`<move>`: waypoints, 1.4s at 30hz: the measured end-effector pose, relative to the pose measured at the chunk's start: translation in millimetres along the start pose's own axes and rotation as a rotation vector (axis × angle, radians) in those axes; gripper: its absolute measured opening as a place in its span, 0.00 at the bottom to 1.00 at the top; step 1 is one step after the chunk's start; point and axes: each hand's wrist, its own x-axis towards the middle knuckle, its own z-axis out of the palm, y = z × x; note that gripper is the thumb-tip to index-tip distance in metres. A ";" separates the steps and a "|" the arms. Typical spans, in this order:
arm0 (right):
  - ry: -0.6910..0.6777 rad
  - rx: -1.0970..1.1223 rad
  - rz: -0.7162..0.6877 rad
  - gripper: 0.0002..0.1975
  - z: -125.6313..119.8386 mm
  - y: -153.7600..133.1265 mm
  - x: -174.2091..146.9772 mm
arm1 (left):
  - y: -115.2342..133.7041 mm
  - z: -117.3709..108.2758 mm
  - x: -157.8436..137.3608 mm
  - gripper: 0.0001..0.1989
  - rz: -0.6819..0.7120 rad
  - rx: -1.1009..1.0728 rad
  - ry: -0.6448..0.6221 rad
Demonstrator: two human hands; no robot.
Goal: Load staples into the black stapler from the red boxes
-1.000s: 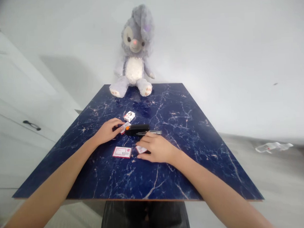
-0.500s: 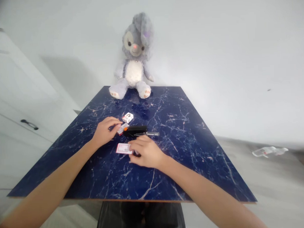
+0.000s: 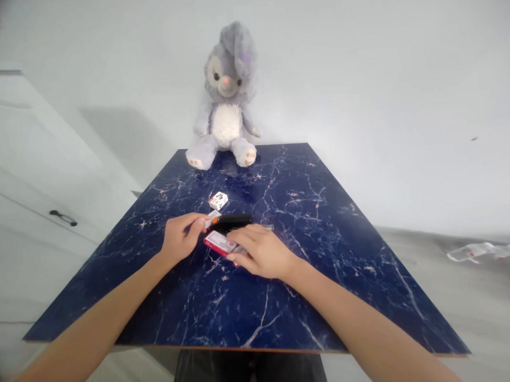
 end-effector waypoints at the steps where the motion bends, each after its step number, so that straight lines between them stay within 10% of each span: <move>1: -0.075 0.015 -0.012 0.18 -1.8 -0.8 -0.1 | -2.5 -1.8 1.5 0.16 -0.020 0.023 0.030; 11: -0.261 -0.022 -0.028 0.15 -1.6 -1.8 -2.8 | -43.3 -2.8 17.1 0.18 0.021 0.197 -0.338; 18: -0.147 -0.010 -0.006 0.25 0.8 -5.7 -3.1 | -19.8 -22.1 18.7 0.16 -0.037 0.049 0.046; 25: 0.008 -0.070 0.075 0.25 0.5 -9.0 -2.7 | 22.0 -1.2 3.3 0.10 0.006 -0.119 -0.313; 32: 0.051 -0.068 0.052 0.26 1.2 -2.9 -2.8 | 14.2 7.3 0.5 0.12 -0.187 -0.353 -0.157; 37: 0.141 -0.086 0.110 0.21 0.1 -3.2 -2.2 | -4.1 5.8 2.8 0.15 -0.271 -0.879 -0.363; 42: 0.121 -0.072 0.128 0.22 3.1 3.1 -5.5 | -4.1 8.2 2.9 0.13 -0.315 -0.764 -0.442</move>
